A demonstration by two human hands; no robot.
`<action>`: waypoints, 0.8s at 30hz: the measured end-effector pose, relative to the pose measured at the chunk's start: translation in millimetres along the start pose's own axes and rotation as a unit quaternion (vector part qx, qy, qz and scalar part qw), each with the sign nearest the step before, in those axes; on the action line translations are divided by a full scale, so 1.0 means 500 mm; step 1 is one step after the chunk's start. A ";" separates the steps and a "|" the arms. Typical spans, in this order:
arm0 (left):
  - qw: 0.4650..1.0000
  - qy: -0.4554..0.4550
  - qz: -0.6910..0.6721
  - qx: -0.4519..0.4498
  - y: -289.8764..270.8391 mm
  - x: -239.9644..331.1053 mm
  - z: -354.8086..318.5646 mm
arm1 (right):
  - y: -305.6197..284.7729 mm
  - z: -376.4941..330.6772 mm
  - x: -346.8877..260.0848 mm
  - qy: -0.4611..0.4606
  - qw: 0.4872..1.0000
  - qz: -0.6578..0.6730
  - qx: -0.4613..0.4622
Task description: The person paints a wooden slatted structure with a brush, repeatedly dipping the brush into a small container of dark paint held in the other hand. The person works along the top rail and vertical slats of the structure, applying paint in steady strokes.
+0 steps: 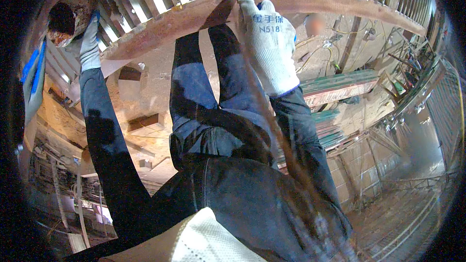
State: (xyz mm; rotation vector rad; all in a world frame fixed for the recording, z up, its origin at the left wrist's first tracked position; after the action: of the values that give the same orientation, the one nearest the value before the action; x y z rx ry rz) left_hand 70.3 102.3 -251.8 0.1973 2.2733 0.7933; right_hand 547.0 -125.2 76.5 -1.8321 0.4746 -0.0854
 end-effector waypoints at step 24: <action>0.917 0.027 0.396 -0.031 0.037 -0.085 -0.006 | 0.031 -0.033 -0.014 0.025 0.995 0.097 0.025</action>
State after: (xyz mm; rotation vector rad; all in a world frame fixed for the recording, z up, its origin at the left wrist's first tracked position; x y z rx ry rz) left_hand 97.9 100.4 -214.7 1.1272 2.1919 1.2745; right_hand 531.7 -141.1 68.6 -1.7293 0.6772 -0.0104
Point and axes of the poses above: each hand's wrist, its own z-axis towards the middle knuckle, its own y-axis out of the palm, x = y × z, the point moved 3 cm from there along z, towards the middle knuckle, and after that the axes turned 1 degree about z, right-handed, at the moved point
